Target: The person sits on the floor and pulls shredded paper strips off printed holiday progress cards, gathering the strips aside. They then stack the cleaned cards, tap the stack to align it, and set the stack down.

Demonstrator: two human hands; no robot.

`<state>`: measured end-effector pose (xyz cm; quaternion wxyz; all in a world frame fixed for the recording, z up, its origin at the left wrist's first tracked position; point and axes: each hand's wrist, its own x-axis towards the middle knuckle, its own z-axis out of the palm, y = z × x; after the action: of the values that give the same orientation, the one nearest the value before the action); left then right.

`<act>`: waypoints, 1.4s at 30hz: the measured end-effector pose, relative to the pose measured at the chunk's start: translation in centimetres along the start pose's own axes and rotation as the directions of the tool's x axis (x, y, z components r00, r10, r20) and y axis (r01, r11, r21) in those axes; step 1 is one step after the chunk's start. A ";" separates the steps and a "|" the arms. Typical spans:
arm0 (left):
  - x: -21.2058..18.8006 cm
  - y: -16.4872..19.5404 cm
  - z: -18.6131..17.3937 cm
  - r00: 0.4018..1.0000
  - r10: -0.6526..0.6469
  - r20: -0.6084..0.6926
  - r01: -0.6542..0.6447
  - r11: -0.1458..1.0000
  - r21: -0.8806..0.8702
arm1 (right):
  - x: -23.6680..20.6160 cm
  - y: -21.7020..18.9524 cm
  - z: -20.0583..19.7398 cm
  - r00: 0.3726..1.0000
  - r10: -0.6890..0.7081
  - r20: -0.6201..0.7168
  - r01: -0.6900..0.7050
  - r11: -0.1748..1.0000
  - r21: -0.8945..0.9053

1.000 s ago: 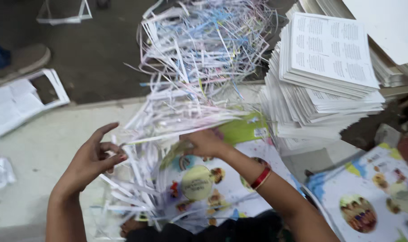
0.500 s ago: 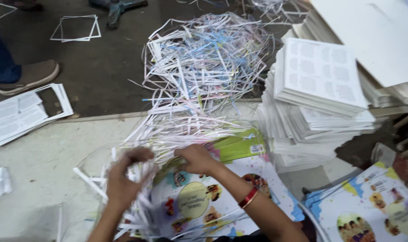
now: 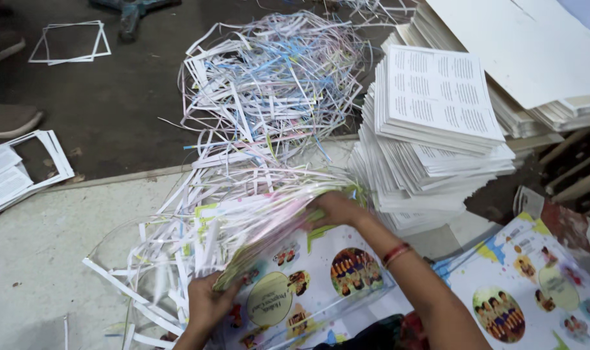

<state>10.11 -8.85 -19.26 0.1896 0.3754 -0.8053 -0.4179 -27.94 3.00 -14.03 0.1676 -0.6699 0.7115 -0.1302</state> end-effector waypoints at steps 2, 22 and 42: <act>-0.4 -0.2 -0.1 0.979 0.181 -0.096 -0.188 0.979 -0.072 | -0.2 2.9 0.3 0.998 0.043 0.048 -0.040 0.997 -0.060; 2.0 2.3 -17.3 0.942 0.304 -0.141 -0.330 0.914 -0.237 | -12.3 -15.1 -15.2 0.827 -0.269 -0.493 -0.064 0.826 -0.559; 1.3 20.3 -5.5 0.539 0.772 0.338 -0.804 0.351 0.480 | -8.2 -19.3 -10.4 0.998 -0.051 -0.047 0.032 0.938 -0.346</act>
<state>3.55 -5.27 0.49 0.2198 -0.0304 -0.9750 -0.0143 -14.31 9.49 3.84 0.0252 -0.6999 0.7134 -0.0257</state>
